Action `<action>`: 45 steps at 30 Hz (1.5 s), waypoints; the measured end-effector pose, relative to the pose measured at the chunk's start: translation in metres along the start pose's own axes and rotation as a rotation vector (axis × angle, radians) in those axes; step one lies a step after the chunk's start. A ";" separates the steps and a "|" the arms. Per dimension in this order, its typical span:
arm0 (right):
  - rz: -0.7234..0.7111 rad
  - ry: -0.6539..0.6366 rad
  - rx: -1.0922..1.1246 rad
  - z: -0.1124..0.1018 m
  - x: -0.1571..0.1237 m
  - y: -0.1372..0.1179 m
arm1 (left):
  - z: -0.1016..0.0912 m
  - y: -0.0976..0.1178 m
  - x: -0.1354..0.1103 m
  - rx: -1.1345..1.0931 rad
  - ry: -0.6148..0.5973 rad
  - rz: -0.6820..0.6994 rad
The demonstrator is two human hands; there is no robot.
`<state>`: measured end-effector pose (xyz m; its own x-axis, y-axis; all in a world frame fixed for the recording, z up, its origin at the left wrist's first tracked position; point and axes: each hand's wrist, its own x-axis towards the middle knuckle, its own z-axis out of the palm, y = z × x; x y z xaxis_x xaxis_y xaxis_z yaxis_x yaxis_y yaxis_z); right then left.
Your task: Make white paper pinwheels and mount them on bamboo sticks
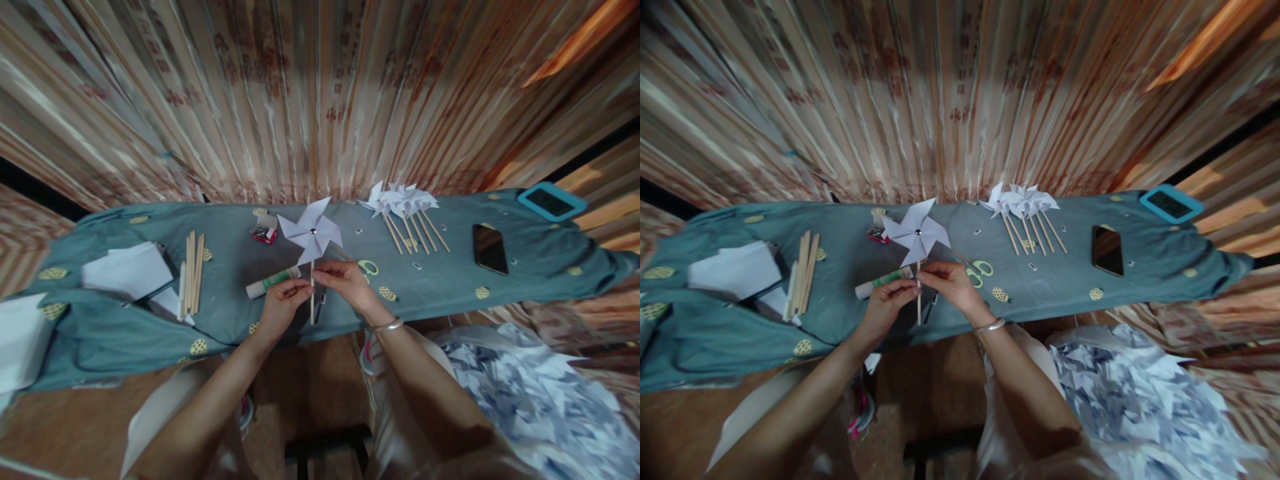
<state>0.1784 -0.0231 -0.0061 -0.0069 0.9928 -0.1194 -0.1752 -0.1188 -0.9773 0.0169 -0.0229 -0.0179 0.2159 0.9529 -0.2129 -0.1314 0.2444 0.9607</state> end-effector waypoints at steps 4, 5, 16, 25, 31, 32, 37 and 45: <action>-0.082 -0.002 -0.115 0.003 -0.004 0.007 | -0.002 0.007 0.003 -0.028 0.032 0.034; -0.100 -0.008 -0.149 0.003 -0.006 0.009 | -0.003 0.009 0.004 -0.037 0.047 0.040; -0.043 -0.022 -0.160 0.017 -0.020 0.016 | -0.013 0.019 0.007 -0.074 0.110 0.087; -0.102 -0.014 -0.267 0.031 -0.015 0.017 | -0.016 0.022 0.007 -0.105 0.146 0.107; -0.179 0.059 -0.525 0.031 -0.016 0.003 | -0.017 0.026 0.005 -0.104 0.157 0.119; -0.192 0.074 -0.567 0.027 -0.016 -0.001 | -0.017 0.026 0.004 -0.102 0.157 0.119; -0.199 0.201 -0.862 -0.015 -0.015 -0.021 | -0.018 0.025 0.002 -0.091 0.123 0.090; 0.034 0.411 -1.338 -0.106 -0.001 -0.046 | -0.009 0.017 -0.005 -0.089 0.038 0.006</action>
<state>0.2903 -0.0201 0.0201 0.3340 0.9418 0.0396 0.8810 -0.2969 -0.3684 0.0052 -0.0218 -0.0023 0.1782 0.9602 -0.2152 -0.2183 0.2518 0.9428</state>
